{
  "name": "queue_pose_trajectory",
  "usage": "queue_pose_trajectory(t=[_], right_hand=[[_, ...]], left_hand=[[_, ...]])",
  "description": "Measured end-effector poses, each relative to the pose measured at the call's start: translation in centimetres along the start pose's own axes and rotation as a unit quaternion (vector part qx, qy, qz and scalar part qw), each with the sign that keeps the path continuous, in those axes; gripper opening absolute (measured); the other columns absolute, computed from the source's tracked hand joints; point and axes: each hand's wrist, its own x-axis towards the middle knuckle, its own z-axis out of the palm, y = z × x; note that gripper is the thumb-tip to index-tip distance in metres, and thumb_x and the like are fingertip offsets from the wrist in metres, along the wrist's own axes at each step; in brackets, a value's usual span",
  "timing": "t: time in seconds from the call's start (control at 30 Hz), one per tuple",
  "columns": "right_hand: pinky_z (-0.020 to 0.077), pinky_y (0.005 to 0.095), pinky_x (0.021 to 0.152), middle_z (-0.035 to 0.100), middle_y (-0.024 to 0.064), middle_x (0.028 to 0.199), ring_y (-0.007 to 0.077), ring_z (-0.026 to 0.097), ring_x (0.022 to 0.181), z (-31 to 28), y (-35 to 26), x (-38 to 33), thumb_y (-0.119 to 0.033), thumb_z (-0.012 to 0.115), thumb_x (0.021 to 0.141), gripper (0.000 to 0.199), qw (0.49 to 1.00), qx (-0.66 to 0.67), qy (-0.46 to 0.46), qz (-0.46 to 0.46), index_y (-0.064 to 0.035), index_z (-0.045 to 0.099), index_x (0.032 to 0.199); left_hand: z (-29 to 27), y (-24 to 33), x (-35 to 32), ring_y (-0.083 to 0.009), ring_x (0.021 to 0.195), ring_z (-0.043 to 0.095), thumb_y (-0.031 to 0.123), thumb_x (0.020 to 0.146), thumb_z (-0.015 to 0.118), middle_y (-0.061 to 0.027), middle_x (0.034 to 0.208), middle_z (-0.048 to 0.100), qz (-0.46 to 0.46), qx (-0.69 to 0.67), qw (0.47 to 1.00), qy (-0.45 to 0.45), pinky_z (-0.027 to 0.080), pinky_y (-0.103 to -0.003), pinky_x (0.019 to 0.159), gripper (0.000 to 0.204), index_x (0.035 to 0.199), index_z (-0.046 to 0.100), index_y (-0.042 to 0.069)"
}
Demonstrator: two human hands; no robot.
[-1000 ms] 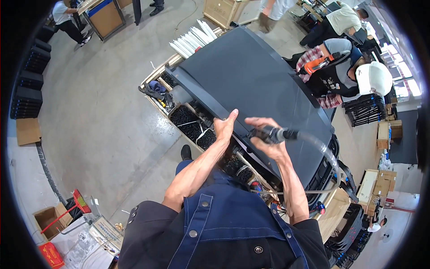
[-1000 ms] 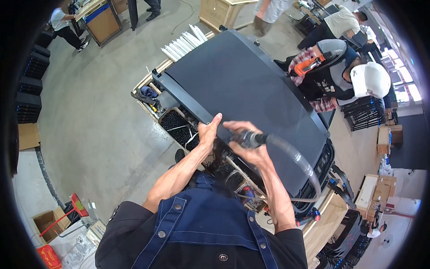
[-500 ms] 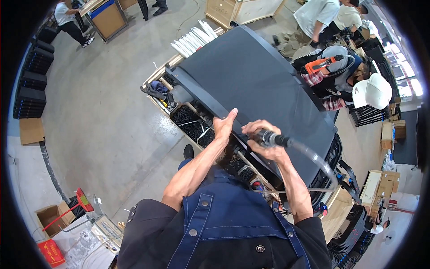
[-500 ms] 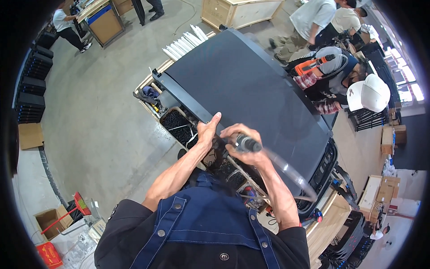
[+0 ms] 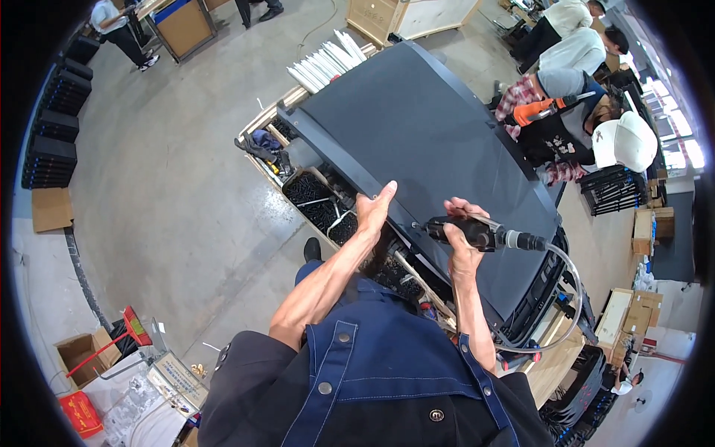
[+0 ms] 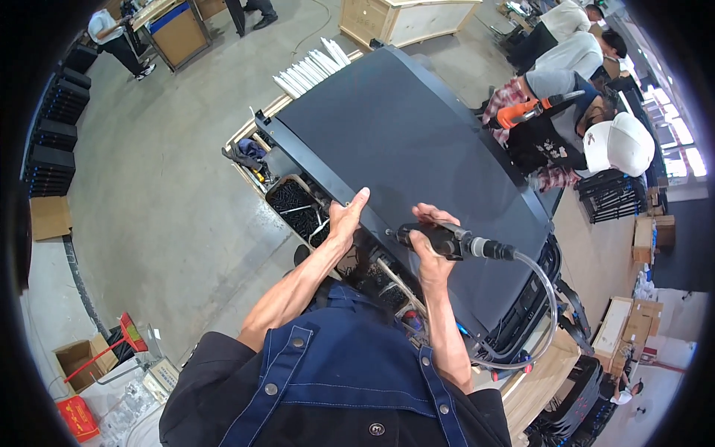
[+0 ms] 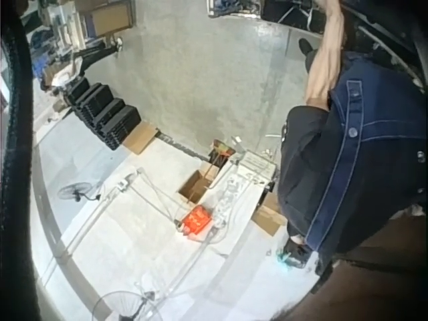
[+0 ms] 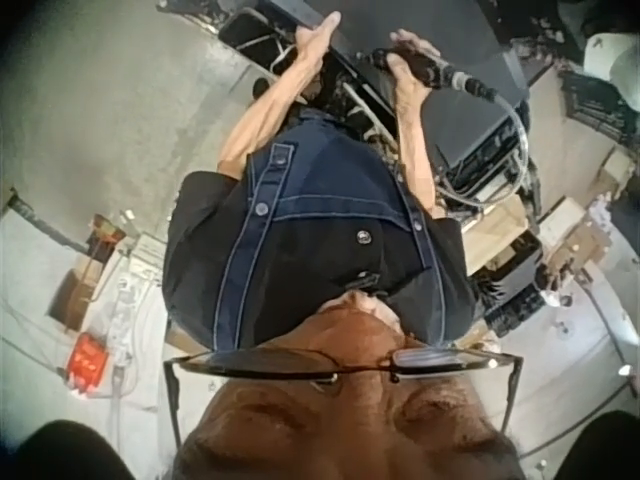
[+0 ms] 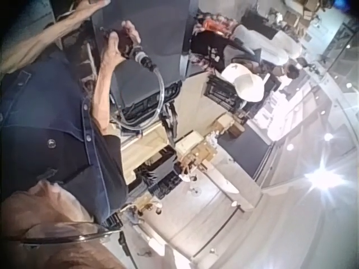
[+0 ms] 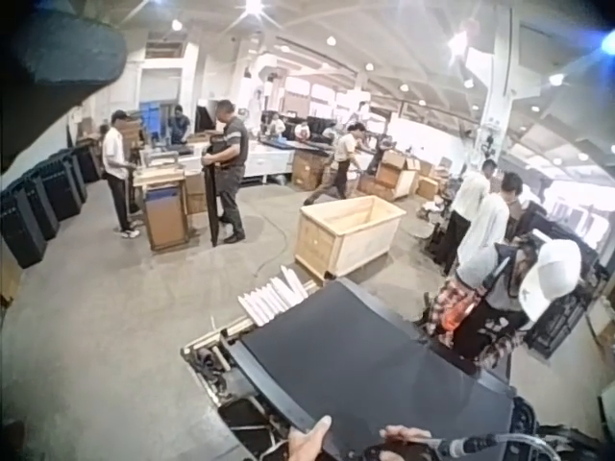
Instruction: Assembling a treadmill component using an electric screwdriver and fitting plastic covers.
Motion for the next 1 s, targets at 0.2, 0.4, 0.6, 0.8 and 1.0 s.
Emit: queue_pose_trajectory(t=[0.2,0.4,0.6,0.8,1.0], right_hand=[[0.0511,0.0427,0.101,0.066,0.0171,0.121,0.0293,0.065,0.116,1.7,0.6,4.0,0.007,0.068,0.078,0.047,0.985,-0.093,-0.144,0.018,-0.0027,0.054,0.122],[0.0524,0.0414,0.097,0.071,0.0124,0.113,0.0247,0.066,0.113,3.3,-1.3,2.6,0.006,0.070,0.075,0.031,0.978,-0.134,-0.151,0.056,-0.0051,0.062,0.102],[0.0492,0.0435,0.106,0.066,0.0171,0.125,0.0296,0.066,0.115,3.7,-0.4,4.1,0.004,0.067,0.080,0.041,0.990,-0.121,-0.023,0.072,0.0003,0.057,0.120],[0.0502,0.0405,0.103,0.065,0.0173,0.126,0.0270,0.064,0.118,3.3,0.5,2.8,0.008,0.074,0.077,0.051,0.987,-0.130,-0.087,0.036,-0.0037,0.055,0.123],[0.0468,0.0407,0.108,0.058,0.0199,0.138,0.0305,0.059,0.126,2.6,-0.2,2.1,-0.016,0.082,0.082,0.076,0.979,-0.201,0.038,0.022,-0.0018,0.041,0.145]], left_hand=[[0.5,0.1,0.6,-0.0210,0.100,0.064,0.027,0.087,0.080,-0.0118,0.112,0.069,0.019,-0.024,0.999,-0.018,0.051,-0.035,0.090,0.048,0.119,0.064,-0.005],[1.2,0.7,-0.4,-0.0210,0.101,0.064,0.028,0.086,0.081,-0.0124,0.112,0.069,-0.012,-0.002,1.000,0.000,0.051,-0.036,0.089,0.050,0.119,0.063,-0.005],[1.1,1.0,-0.7,-0.0219,0.098,0.065,0.027,0.086,0.081,-0.0136,0.111,0.069,0.032,0.004,0.999,0.036,0.051,-0.036,0.088,0.048,0.117,0.064,-0.005],[0.3,0.9,-1.2,-0.0206,0.099,0.064,0.025,0.085,0.084,-0.0122,0.110,0.068,0.012,-0.052,0.998,0.013,0.051,-0.034,0.090,0.050,0.118,0.062,-0.005],[-4.5,0.8,-0.7,-0.0170,0.101,0.063,0.045,0.087,0.079,-0.0102,0.111,0.066,-0.061,0.057,0.983,-0.161,0.052,-0.030,0.088,0.063,0.121,0.059,-0.004]])
